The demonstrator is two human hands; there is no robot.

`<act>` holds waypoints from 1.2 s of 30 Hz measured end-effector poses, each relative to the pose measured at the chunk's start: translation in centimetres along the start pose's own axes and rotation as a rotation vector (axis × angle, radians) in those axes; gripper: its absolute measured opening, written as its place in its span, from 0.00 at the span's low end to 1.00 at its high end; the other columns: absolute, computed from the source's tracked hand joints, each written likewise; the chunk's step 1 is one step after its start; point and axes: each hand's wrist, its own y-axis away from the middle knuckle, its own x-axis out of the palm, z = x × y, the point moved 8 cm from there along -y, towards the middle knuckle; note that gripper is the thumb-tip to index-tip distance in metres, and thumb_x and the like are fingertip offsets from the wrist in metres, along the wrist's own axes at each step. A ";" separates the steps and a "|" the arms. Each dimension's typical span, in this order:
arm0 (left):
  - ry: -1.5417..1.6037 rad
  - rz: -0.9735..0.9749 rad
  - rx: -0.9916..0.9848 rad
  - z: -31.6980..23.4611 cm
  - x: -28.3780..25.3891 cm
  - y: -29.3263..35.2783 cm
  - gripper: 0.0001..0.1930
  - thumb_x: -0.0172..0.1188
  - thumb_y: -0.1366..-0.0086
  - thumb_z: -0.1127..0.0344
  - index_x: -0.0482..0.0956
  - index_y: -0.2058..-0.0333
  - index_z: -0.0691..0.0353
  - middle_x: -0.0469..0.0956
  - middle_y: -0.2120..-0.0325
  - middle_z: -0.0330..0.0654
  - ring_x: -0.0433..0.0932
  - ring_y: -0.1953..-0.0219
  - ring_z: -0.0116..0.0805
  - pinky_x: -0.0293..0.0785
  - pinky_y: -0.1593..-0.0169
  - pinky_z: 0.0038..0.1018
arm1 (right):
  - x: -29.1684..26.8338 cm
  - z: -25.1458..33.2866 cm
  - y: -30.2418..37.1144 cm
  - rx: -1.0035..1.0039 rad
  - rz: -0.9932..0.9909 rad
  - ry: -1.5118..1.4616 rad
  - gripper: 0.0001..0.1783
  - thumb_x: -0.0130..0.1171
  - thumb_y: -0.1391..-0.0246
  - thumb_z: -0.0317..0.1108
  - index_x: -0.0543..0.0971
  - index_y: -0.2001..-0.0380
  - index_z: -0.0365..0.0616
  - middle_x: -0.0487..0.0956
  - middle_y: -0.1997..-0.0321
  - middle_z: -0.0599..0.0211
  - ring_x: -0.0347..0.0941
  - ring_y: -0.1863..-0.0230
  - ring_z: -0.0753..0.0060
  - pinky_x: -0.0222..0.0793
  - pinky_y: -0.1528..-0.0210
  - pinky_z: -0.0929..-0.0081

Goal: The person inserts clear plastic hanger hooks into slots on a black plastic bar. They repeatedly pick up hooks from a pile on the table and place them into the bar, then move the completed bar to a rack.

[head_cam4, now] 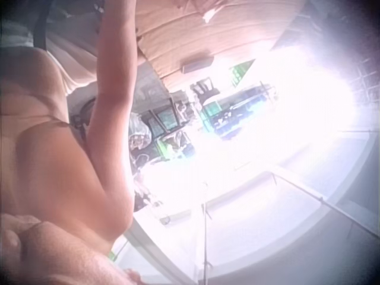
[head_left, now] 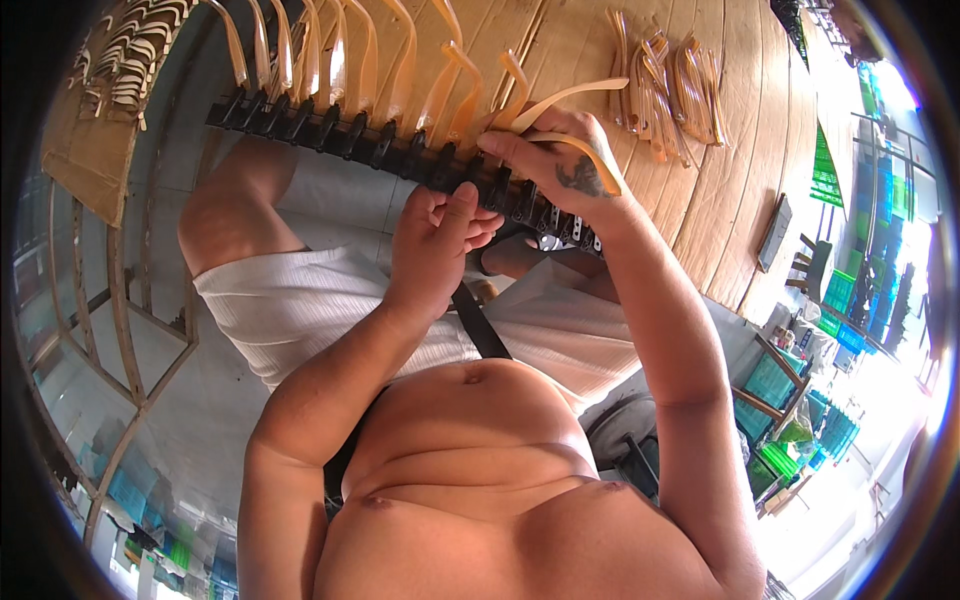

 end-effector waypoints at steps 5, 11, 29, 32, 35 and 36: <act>0.003 0.008 0.001 0.0 0.1 0.0 0.17 0.55 0.33 0.52 0.65 0.65 0.61 0.79 0.70 0.46 0.81 0.63 0.37 0.76 0.57 0.32 | 0.2 0.8 0.1 -0.027 -0.006 -0.055 0.11 0.67 0.53 0.35 0.81 0.77 0.36 0.78 0.83 0.62 0.74 0.82 0.76 0.67 0.79 0.77; 0.013 0.012 0.020 -0.1 0.1 0.0 0.17 0.54 0.33 0.52 0.66 0.65 0.61 0.78 0.69 0.46 0.81 0.63 0.37 0.75 0.56 0.32 | 0.2 0.8 0.4 -0.010 0.095 -0.082 0.09 0.64 0.50 0.33 0.82 0.68 0.38 0.81 0.76 0.65 0.76 0.76 0.78 0.70 0.73 0.79; -0.052 0.031 -0.079 0.1 1.2 0.4 0.25 0.56 0.35 0.47 0.64 0.61 0.67 0.76 0.65 0.51 0.79 0.57 0.41 0.74 0.53 0.34 | -3.2 -0.6 1.8 0.095 -0.072 -0.085 0.10 0.59 0.45 0.31 0.78 0.63 0.35 0.80 0.70 0.67 0.76 0.67 0.79 0.73 0.63 0.81; -0.060 0.040 -0.074 0.2 1.1 0.2 0.25 0.56 0.35 0.46 0.64 0.62 0.66 0.76 0.65 0.50 0.80 0.58 0.41 0.74 0.53 0.34 | -2.6 0.0 1.7 0.065 -0.087 -0.104 0.09 0.59 0.45 0.28 0.79 0.63 0.34 0.81 0.71 0.66 0.77 0.68 0.79 0.74 0.64 0.82; -0.055 0.057 -0.070 0.2 1.1 0.1 0.24 0.56 0.35 0.46 0.64 0.62 0.64 0.76 0.65 0.49 0.80 0.58 0.41 0.74 0.53 0.34 | -1.8 -0.5 1.6 0.077 -0.085 -0.173 0.10 0.61 0.47 0.31 0.80 0.63 0.36 0.82 0.72 0.63 0.78 0.70 0.77 0.73 0.66 0.80; -0.054 0.054 -0.067 0.3 1.1 0.1 0.24 0.56 0.35 0.46 0.64 0.62 0.64 0.76 0.65 0.49 0.80 0.58 0.41 0.74 0.53 0.34 | -1.6 -0.7 1.5 0.084 -0.080 -0.191 0.11 0.62 0.48 0.32 0.81 0.63 0.38 0.82 0.72 0.62 0.78 0.71 0.76 0.73 0.66 0.79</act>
